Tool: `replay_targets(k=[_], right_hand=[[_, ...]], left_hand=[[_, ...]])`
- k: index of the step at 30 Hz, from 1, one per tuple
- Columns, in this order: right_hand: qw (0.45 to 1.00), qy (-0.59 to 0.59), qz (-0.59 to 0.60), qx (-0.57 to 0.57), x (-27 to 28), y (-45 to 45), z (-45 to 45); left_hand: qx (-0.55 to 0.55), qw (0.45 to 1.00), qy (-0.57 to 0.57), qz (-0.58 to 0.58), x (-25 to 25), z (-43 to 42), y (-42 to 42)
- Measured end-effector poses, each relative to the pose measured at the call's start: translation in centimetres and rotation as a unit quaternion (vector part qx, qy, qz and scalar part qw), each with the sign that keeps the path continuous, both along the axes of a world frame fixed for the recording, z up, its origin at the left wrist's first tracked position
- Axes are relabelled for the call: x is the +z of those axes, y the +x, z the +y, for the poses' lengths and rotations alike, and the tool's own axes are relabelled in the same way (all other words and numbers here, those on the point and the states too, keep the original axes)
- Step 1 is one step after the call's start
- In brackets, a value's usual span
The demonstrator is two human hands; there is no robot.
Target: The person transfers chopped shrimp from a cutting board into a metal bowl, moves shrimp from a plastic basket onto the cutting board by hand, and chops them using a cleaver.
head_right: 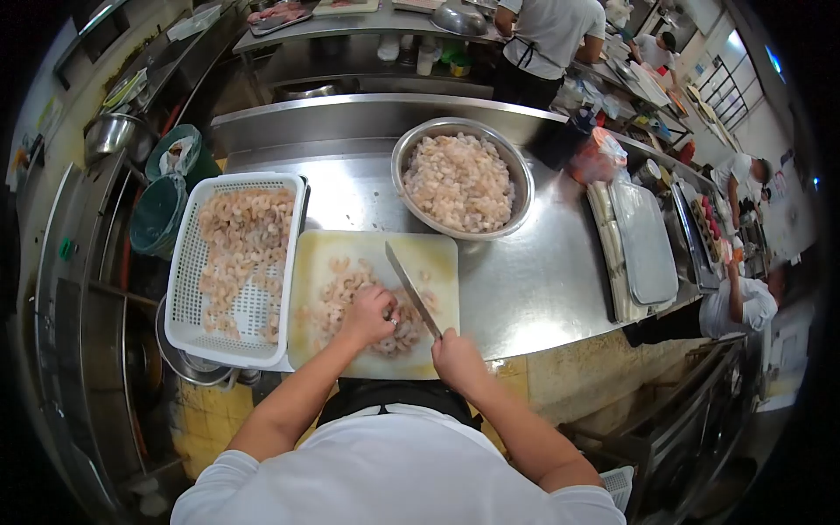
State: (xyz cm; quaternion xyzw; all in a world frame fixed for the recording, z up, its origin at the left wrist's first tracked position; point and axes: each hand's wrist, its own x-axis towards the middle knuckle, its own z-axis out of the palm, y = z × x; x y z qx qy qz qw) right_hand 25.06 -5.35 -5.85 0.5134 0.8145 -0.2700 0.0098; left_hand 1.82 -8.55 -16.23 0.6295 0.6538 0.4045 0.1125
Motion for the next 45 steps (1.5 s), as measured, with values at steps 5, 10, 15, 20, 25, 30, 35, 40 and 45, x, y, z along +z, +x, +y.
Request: replay_targets(k=[5, 10, 15, 20, 25, 30, 35, 40, 45], right_hand=[[0.996, 0.045, 0.067, 0.026, -2.8, -4.3, 3.0], [0.994, 0.02, 0.108, 0.009, 0.3, -4.0, 2.6], [0.999, -0.026, 0.016, 0.019, 3.0, -1.0, -0.7], [0.999, -0.012, 0.019, 0.03, -2.0, -2.0, -0.2], [0.994, 0.044, 0.09, 0.038, -3.2, -5.5, 2.8], [0.998, -0.008, 0.058, 0.019, 2.2, -3.5, 0.3], [0.999, -0.011, 0.015, 0.035, 0.7, -2.8, -0.5], [0.996, 0.022, 0.042, 0.079, -2.6, -5.6, 1.4], [0.99, 0.08, 0.104, 0.058, -2.7, -6.3, 1.0]], left_hand=[[-0.008, 0.999, -0.047, -0.002, 0.2, -0.2, 0.2], [-0.02, 0.999, -0.008, -0.034, -0.1, -0.2, -0.1], [-0.023, 0.998, -0.019, -0.053, 0.3, -0.2, 0.2], [-0.028, 0.999, 0.008, -0.045, -0.5, 0.1, 0.1], [-0.041, 0.998, -0.005, -0.048, -0.7, -0.3, 0.0], [-0.033, 0.998, 0.008, -0.045, -0.9, -0.7, 0.0], [-0.025, 0.999, 0.009, -0.033, -1.1, -0.6, 0.0], [-0.021, 0.999, 0.011, -0.026, -1.7, -0.8, 0.1], [-0.016, 0.999, 0.017, -0.037, -1.7, -0.8, 0.1]])
